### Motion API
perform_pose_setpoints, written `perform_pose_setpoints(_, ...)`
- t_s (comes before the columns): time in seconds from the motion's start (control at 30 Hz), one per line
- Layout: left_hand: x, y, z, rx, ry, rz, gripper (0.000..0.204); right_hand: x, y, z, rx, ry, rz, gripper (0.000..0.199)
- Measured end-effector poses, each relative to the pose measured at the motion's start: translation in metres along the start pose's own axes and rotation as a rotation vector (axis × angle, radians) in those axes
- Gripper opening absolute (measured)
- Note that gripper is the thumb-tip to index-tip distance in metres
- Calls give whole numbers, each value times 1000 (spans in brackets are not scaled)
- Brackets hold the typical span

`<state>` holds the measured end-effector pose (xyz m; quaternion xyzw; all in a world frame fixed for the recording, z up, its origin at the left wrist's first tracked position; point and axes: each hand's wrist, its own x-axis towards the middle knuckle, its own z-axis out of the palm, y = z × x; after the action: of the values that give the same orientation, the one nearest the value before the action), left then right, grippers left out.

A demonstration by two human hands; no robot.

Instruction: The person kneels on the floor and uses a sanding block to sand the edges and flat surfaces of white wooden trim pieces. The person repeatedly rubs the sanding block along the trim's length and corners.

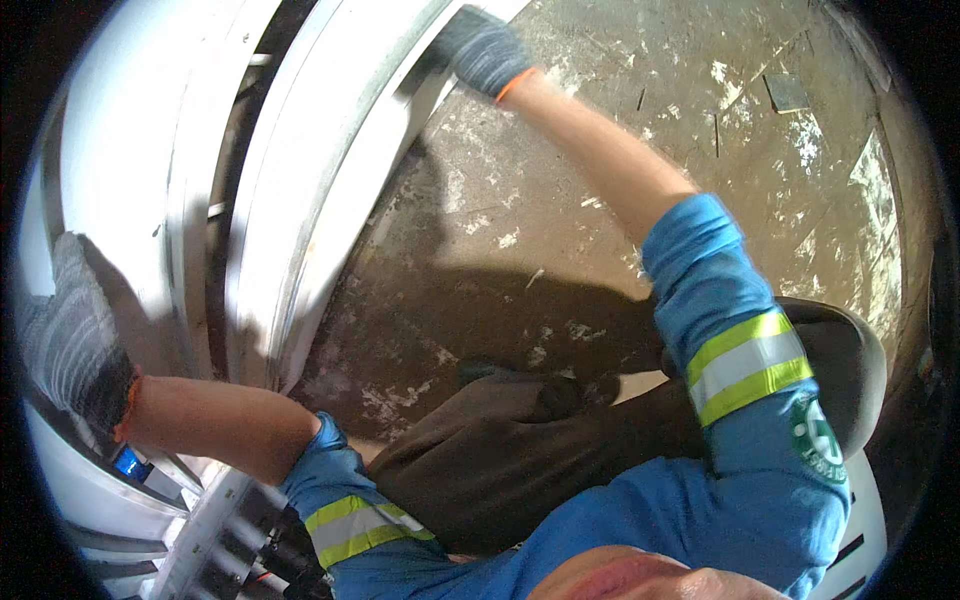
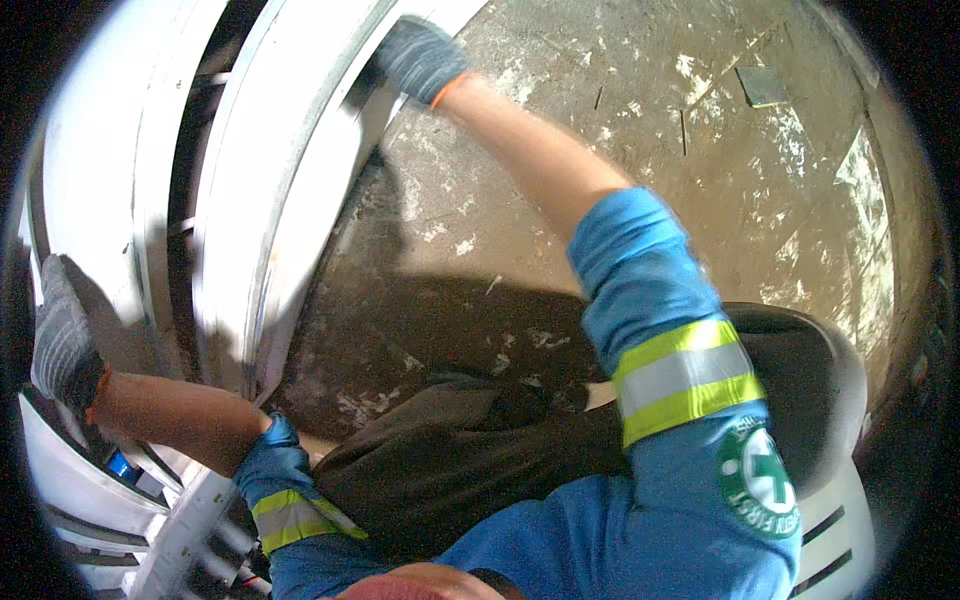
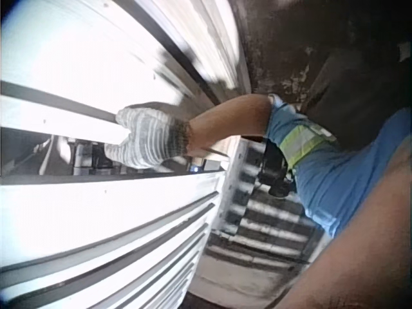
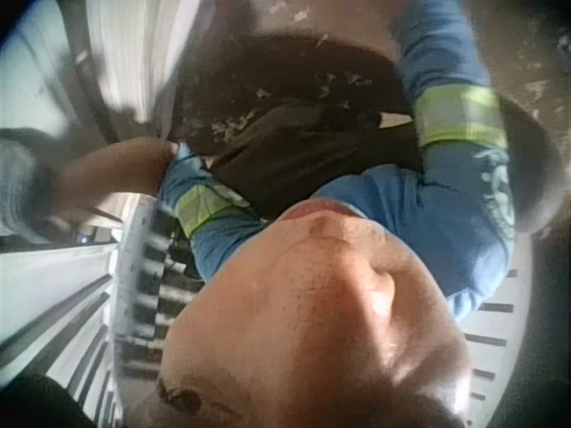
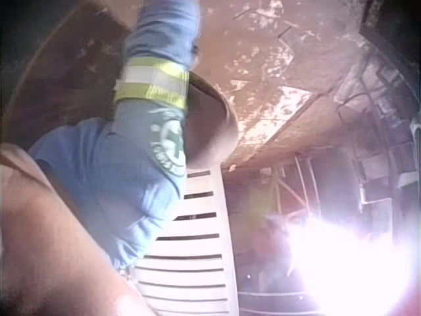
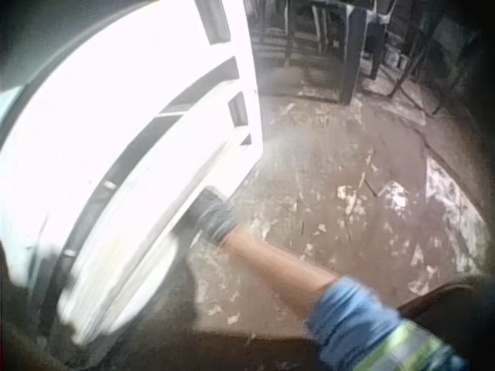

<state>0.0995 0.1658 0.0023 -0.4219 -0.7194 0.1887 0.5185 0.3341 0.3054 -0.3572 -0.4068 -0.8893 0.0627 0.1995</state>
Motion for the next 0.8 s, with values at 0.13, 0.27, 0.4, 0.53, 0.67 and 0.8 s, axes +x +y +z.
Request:
perform_pose_setpoints(0.13,9,7,3,25,15,-79,62,10,92,-39,288,217,136,30)
perform_pose_setpoints(0.27,8,1,-23,-309,-111,-159,44,18,-54,5,36,-13,-8,29)
perform_pose_setpoints(0.4,-1,48,-61,-606,-143,-113,33,-37,-151,18,291,-255,-397,28)
perform_pose_setpoints(0.53,0,22,-69,-675,-109,-103,38,-67,-216,-10,477,-522,-863,34)
perform_pose_setpoints(0.67,-5,-5,-70,-666,-171,-84,55,-51,-202,-50,592,-469,-840,53)
perform_pose_setpoints(0.8,-36,40,-99,-1023,344,210,60,-45,-78,-10,570,-128,-738,35)
